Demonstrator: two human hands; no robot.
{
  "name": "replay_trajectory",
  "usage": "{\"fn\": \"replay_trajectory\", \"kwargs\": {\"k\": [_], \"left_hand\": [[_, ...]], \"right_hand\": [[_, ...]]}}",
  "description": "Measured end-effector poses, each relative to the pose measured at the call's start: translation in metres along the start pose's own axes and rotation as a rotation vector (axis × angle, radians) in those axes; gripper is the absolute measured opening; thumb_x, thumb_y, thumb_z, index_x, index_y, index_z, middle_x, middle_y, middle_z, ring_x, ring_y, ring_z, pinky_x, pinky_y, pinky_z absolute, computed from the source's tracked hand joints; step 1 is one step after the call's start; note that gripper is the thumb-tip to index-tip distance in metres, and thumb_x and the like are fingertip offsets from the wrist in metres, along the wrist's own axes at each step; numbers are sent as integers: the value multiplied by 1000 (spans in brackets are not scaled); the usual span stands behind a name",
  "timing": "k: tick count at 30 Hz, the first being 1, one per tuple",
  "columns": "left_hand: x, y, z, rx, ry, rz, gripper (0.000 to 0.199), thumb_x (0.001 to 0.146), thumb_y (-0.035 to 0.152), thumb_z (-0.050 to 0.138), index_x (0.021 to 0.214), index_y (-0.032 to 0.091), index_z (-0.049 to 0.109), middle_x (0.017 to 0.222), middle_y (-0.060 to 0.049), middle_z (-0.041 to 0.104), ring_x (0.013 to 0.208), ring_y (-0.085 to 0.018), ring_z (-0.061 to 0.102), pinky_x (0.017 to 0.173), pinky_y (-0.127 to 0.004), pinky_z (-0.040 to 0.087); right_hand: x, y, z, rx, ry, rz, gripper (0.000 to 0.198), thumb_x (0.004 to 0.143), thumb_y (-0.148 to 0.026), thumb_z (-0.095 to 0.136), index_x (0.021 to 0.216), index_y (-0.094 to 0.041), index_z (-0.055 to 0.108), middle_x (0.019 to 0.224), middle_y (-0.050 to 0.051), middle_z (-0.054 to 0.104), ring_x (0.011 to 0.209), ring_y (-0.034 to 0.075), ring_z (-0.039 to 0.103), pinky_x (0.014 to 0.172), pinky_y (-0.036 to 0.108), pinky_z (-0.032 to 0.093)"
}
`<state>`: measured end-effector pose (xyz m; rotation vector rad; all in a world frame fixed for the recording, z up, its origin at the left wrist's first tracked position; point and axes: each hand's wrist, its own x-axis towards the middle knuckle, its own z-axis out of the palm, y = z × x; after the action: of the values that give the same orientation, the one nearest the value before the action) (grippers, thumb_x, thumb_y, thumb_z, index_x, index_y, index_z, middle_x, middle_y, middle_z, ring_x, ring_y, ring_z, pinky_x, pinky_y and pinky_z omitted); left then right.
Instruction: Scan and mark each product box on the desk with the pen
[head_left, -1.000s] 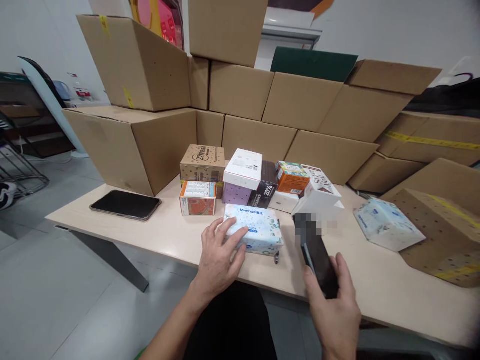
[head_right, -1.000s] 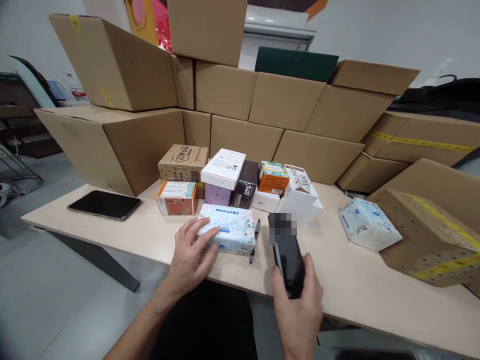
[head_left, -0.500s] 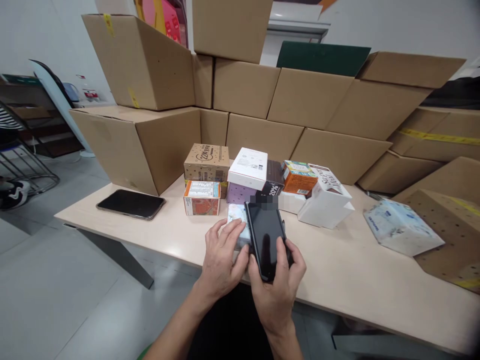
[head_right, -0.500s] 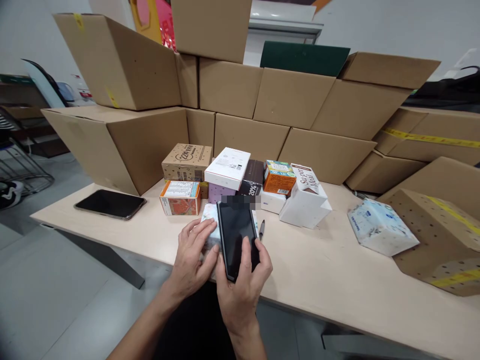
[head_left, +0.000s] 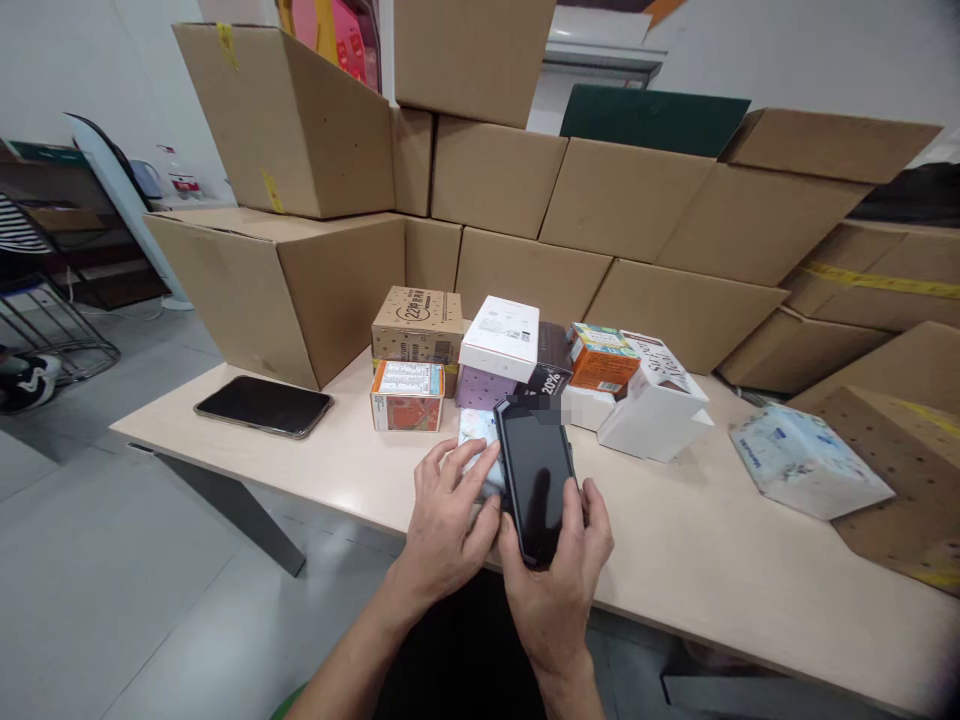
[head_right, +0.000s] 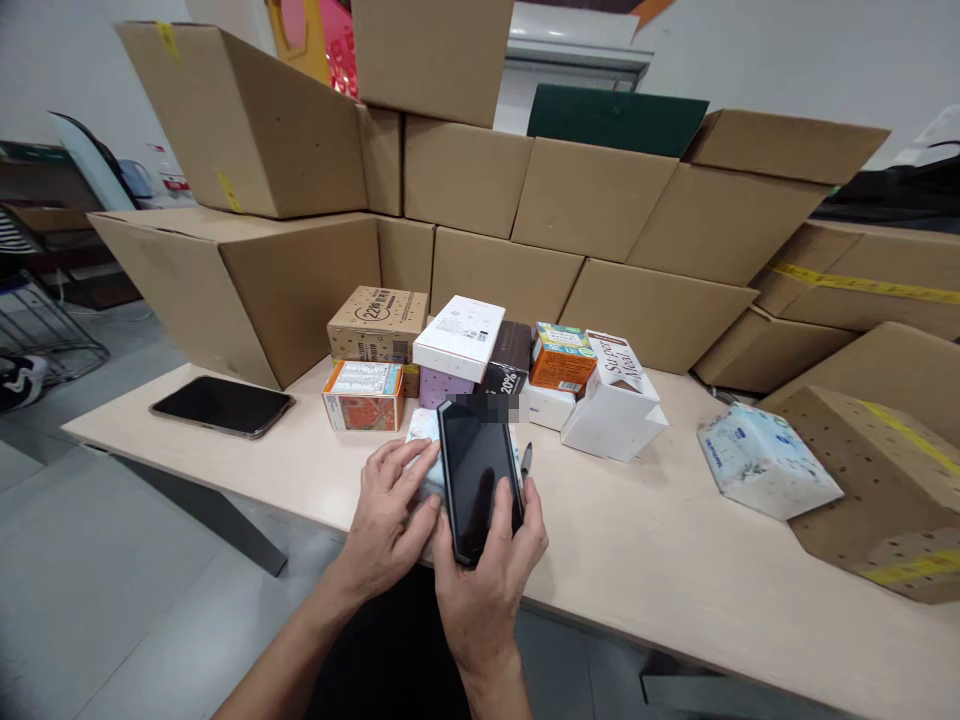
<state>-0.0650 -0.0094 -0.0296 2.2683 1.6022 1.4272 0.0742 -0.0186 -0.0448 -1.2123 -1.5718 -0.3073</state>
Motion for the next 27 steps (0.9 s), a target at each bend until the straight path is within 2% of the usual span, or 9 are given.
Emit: {"fn": "replay_trajectory", "kwargs": {"k": [5,9,18,27], "left_hand": [[2,-6,-6,-158,-85,-27,60,95,21,53,151,33,37,146,-8,44,136,-28,34,115,-48,31],[2,-7,-7,-201,-93,-34,62,95,21,54,152,36,36,146,-7,43,137,-28,33,116,-50,30],[1,-7,-5,-181,-68,-32,63,93,20,56,151,36,38,145,-7,44,137,-28,34,116,-50,31],[1,-3,-5,-126,-57,-15,63,92,18,56,151,33,37,144,-8,44,136,-29,34,115,-51,30]], "right_hand": [[1,3,0,-12,-5,-28,78,86,-35,71,151,-10,36,140,28,49,129,39,49,100,62,45],[3,4,-3,17,-20,-18,78,86,-36,71,150,-9,37,139,27,51,129,38,50,100,61,46],[4,6,-5,30,-40,-13,76,86,-36,71,150,-12,38,139,26,51,129,37,50,100,61,46],[3,3,-2,30,3,-3,78,85,-35,72,150,-10,37,138,28,51,127,38,51,98,61,48]]}}
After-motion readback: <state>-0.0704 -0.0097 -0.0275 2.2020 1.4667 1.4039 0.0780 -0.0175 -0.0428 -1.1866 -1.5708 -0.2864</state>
